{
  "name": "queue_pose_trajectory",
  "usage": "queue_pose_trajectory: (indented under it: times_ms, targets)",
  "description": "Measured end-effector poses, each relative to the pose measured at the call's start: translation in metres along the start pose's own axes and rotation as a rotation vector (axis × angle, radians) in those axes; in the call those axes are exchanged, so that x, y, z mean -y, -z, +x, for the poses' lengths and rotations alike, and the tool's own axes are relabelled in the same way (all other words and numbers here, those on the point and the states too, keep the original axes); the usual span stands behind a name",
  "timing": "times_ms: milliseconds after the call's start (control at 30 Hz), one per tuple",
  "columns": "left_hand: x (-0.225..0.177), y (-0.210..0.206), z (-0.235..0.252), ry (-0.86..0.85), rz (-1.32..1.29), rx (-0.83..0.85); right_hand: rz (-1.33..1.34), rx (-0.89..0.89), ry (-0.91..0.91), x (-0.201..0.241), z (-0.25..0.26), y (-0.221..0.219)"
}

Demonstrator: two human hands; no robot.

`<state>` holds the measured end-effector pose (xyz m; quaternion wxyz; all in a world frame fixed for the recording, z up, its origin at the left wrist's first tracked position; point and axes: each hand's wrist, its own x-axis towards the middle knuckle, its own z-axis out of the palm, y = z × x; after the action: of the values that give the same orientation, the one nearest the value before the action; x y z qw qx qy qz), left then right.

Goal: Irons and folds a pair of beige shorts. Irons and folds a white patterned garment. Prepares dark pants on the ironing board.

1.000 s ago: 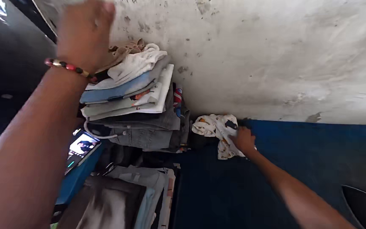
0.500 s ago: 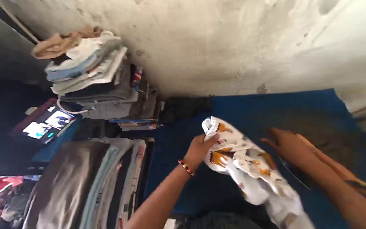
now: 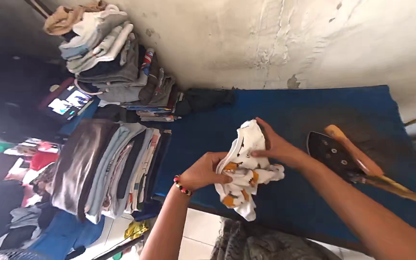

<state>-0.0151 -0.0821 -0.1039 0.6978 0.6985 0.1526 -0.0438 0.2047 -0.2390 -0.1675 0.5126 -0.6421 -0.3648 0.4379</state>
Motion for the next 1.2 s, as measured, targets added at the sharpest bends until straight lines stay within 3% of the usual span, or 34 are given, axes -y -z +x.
queue_pose_trajectory:
  times_ms: [67,133,267,367,467,533,600,667,733,867,967,1100,1200]
  targets:
    - [-0.012,0.008,-0.028,-0.054,0.162,-0.065,0.107,0.105,0.064,0.028,-0.005,-0.006]
    - [-0.013,0.016,-0.052,-0.129,0.198,-0.099,0.081,0.093,0.154,0.050,-0.019,-0.011]
    - [-0.004,0.007,-0.093,-0.172,-0.004,-0.148,-0.322,-0.464,0.383,0.070,-0.046,-0.045]
    - [0.000,-0.026,-0.124,-0.268,-0.366,-0.388,-0.543,-0.532,0.561,0.084,-0.100,-0.123]
    - [0.002,-0.052,-0.161,-0.396,-0.592,-0.351,-0.594,-0.470,0.671,0.072,-0.153,-0.218]
    - [0.002,-0.057,-0.186,-0.431,-0.572,-0.302,-0.663,-0.573,0.726,0.073,-0.166,-0.243]
    - [0.008,-0.049,-0.207,-0.501,-0.196,-0.360,-0.595,-0.567,0.663,0.086,-0.176,-0.241]
    - [0.014,-0.037,-0.219,-0.559,0.456,-0.565,-0.473,-0.405,0.525,0.102,-0.191,-0.229]
    - [0.022,-0.025,-0.222,-0.605,0.793,-0.613,-0.494,-0.315,0.448,0.117,-0.203,-0.220]
    - [0.031,0.000,-0.227,-0.631,0.744,-0.278,-0.765,-0.359,0.510,0.133,-0.215,-0.204]
    - [0.039,0.022,-0.232,-0.518,0.583,-0.025,-0.834,-0.365,0.561,0.140,-0.224,-0.193]
    - [0.049,0.039,-0.241,-0.589,0.703,-0.102,-0.793,-0.302,0.509,0.140,-0.228,-0.187]
    - [0.050,0.048,-0.253,-0.590,0.652,-0.108,-0.817,-0.306,0.507,0.139,-0.226,-0.187]
